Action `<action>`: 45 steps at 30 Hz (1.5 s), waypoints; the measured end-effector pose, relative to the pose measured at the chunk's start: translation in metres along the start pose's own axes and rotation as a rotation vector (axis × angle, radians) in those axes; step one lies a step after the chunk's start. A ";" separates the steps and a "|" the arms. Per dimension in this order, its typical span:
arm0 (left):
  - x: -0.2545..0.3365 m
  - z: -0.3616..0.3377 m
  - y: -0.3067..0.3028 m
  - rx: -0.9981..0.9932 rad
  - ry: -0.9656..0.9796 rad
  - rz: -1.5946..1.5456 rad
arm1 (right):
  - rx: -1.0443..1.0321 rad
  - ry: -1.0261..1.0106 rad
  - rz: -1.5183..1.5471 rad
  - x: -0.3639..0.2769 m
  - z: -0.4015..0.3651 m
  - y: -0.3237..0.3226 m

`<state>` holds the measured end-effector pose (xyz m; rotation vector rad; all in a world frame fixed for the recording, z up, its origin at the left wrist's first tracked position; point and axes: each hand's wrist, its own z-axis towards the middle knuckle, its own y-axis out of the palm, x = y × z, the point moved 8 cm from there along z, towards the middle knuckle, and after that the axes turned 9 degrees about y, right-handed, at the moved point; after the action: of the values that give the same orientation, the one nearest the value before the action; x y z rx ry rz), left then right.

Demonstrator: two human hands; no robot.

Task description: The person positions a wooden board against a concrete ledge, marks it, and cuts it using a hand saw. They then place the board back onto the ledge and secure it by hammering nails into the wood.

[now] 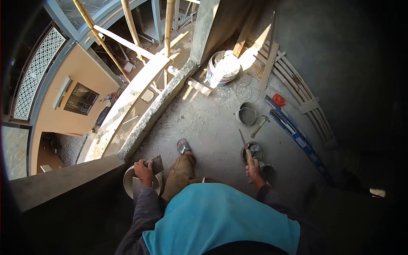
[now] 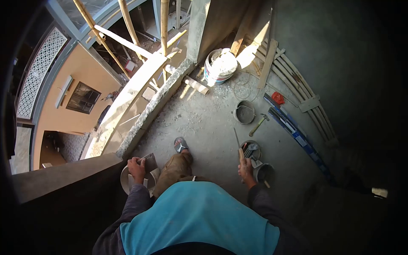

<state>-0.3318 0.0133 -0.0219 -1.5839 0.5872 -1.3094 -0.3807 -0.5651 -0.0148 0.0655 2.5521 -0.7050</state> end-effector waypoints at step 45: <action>-0.022 -0.142 0.188 1.431 -1.703 -1.430 | -0.919 -0.281 -0.680 -0.322 0.196 0.353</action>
<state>-0.4325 -0.1000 -0.2037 -0.9659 -2.2600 -0.2753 0.0494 -0.3305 -0.1767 -1.1395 2.3484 0.2954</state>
